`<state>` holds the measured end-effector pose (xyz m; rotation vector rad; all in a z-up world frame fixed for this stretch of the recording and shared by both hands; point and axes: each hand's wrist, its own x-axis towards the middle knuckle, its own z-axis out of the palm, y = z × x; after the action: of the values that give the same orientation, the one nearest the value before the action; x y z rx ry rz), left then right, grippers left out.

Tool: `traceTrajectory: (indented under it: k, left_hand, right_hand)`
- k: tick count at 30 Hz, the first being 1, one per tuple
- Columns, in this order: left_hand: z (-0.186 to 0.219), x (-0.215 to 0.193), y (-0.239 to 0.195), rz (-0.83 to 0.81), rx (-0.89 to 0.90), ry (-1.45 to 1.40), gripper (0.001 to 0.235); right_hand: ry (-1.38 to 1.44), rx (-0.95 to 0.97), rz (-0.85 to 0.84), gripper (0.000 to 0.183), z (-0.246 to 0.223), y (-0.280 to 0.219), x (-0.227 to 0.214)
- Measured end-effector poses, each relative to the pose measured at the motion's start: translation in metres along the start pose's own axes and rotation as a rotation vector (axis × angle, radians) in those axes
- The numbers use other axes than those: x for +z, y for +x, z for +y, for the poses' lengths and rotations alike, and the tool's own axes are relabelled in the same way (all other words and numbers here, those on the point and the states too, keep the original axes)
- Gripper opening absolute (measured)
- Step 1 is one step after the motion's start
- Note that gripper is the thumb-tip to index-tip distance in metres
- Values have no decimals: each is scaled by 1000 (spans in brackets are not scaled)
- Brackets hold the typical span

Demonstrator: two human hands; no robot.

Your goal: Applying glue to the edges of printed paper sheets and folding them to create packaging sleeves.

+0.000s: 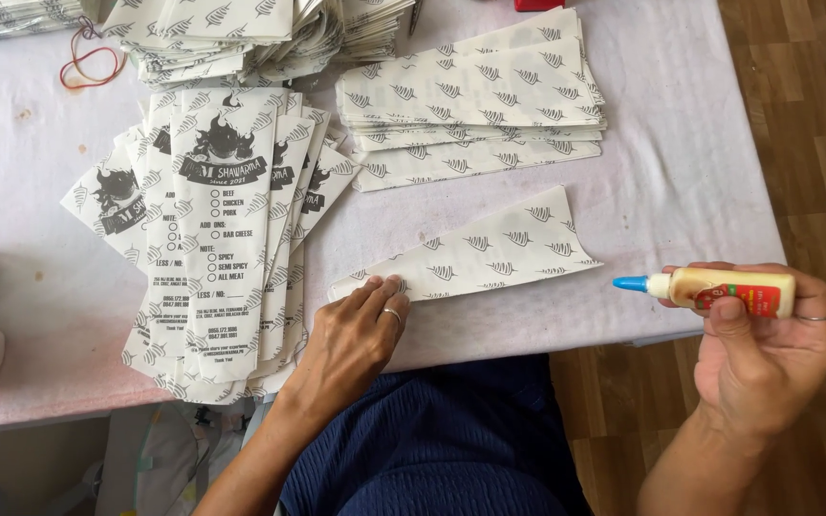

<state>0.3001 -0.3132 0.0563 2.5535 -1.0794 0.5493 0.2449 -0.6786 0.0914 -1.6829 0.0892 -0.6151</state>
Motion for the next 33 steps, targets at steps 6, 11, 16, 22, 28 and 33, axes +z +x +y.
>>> traceTrajectory:
  k: [6, 11, 16, 22, 28, 33]
  left_hand:
    - [-7, 12, 0, -14, -354, -205, 14]
    - [-14, 4, 7, -136, -507, -307, 18]
    - [-14, -2, 12, -150, -514, -329, 17]
    - [-17, -26, 27, -202, -548, -361, 11]
    - [-19, -32, 34, -220, -580, -416, 12]
    - [-29, -7, 15, -268, -572, -333, 20]
  right_hand:
    - [46, -81, 83, 34, 5, -9, 11]
    - [23, -71, 4, 30, -8, -16, 48]
    - [5, -56, -76, 25, -9, -19, 65]
    - [-6, -73, -98, 28, 23, -17, 80]
    - [-60, -35, -70, 29, 47, -20, 62]
    - [-195, 52, 37, 27, 54, -13, 22]
